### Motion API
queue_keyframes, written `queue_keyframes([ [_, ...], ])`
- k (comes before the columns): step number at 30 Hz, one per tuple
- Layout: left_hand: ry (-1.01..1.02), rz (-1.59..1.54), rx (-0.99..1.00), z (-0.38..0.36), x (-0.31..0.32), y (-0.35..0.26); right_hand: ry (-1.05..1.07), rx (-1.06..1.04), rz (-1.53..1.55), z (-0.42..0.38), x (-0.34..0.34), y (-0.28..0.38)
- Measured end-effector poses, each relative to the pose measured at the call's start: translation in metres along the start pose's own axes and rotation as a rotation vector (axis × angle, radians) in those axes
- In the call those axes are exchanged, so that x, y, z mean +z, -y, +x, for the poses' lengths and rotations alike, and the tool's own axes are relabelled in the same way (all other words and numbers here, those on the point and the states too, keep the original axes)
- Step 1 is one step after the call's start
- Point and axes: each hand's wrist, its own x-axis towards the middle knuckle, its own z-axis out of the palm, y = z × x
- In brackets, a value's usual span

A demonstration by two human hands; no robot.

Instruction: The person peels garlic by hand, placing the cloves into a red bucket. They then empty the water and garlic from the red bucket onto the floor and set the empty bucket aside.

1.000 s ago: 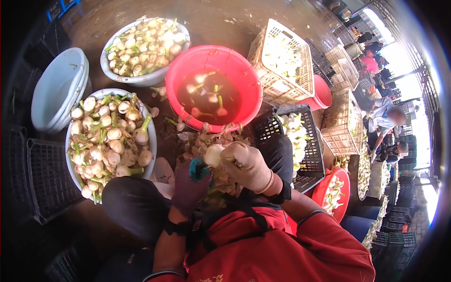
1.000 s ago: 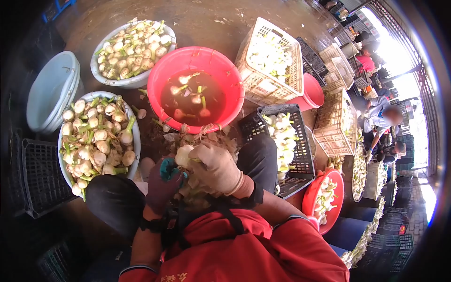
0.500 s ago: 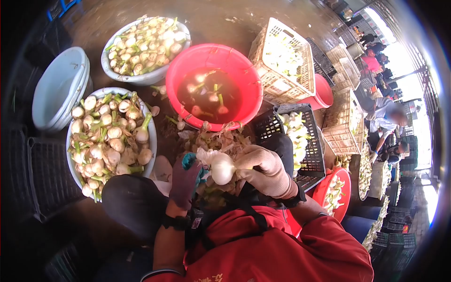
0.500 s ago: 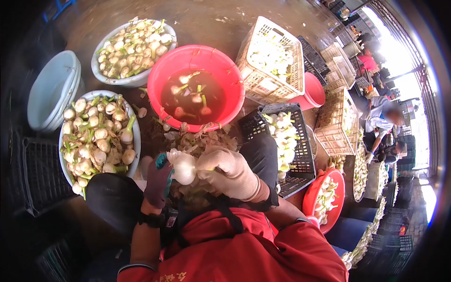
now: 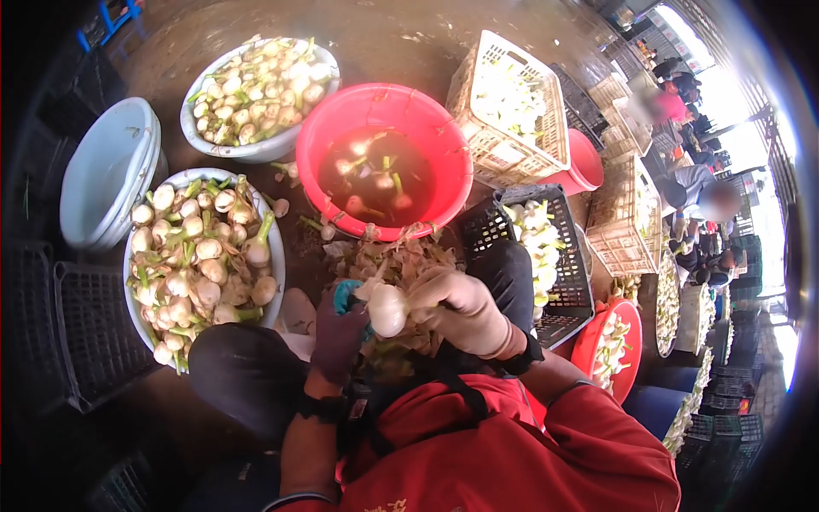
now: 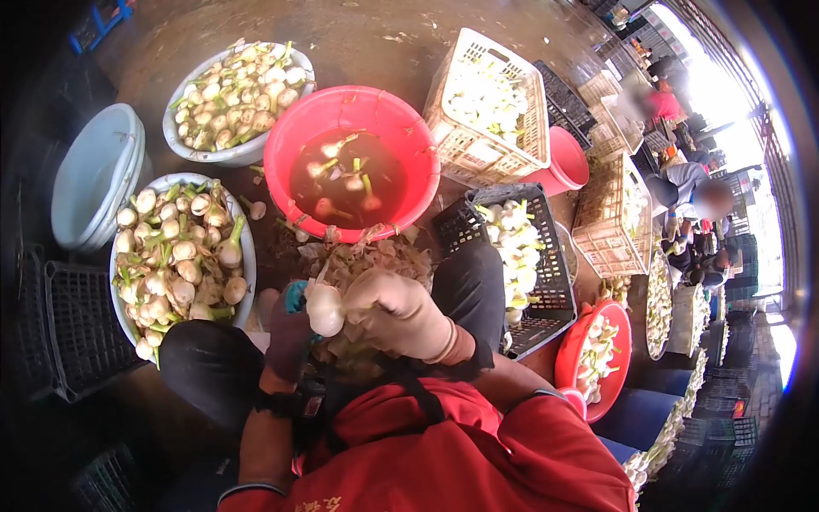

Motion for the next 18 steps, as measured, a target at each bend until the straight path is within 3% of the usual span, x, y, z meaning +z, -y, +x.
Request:
queue_keyframes([
  [4, 0.085, 0.173, 0.031, 0.001, 0.004, -0.001, -0.185, 0.425, 0.56, -0.001, -0.007, 0.001],
  [5, 0.115, 0.011, 0.017, 0.0, 0.006, -0.005, -0.201, 0.511, 0.801, 0.0, -0.009, 0.001],
  [6, 0.139, -0.154, 0.003, -0.003, 0.009, -0.012, -0.203, 0.511, 0.797, -0.001, -0.009, -0.004],
  [8, 0.255, -0.107, 0.014, -0.005, 0.011, -0.023, -0.225, 0.655, 1.012, -0.006, -0.009, -0.02],
  [10, 0.252, 0.026, -0.036, -0.009, 0.004, -0.02, -0.2, 0.678, 0.743, -0.004, -0.006, -0.026],
  [11, 0.272, 0.286, 0.108, -0.006, -0.002, -0.012, -0.204, 0.612, 0.596, -0.002, -0.001, -0.029],
  [12, 0.227, 0.216, 0.018, -0.01, 0.008, -0.019, -0.213, 0.549, 0.442, 0.0, 0.001, -0.031],
  [14, 0.291, 0.45, 0.205, -0.005, 0.007, -0.022, -0.187, 0.375, 0.276, 0.002, 0.0, -0.032],
  [16, 0.246, 0.336, 0.188, -0.006, 0.012, -0.016, -0.205, 0.299, 0.148, 0.001, 0.0, -0.034],
  [18, 0.171, 0.227, 0.172, -0.007, 0.008, -0.013, -0.199, 0.408, 0.108, -0.001, 0.001, -0.036],
])
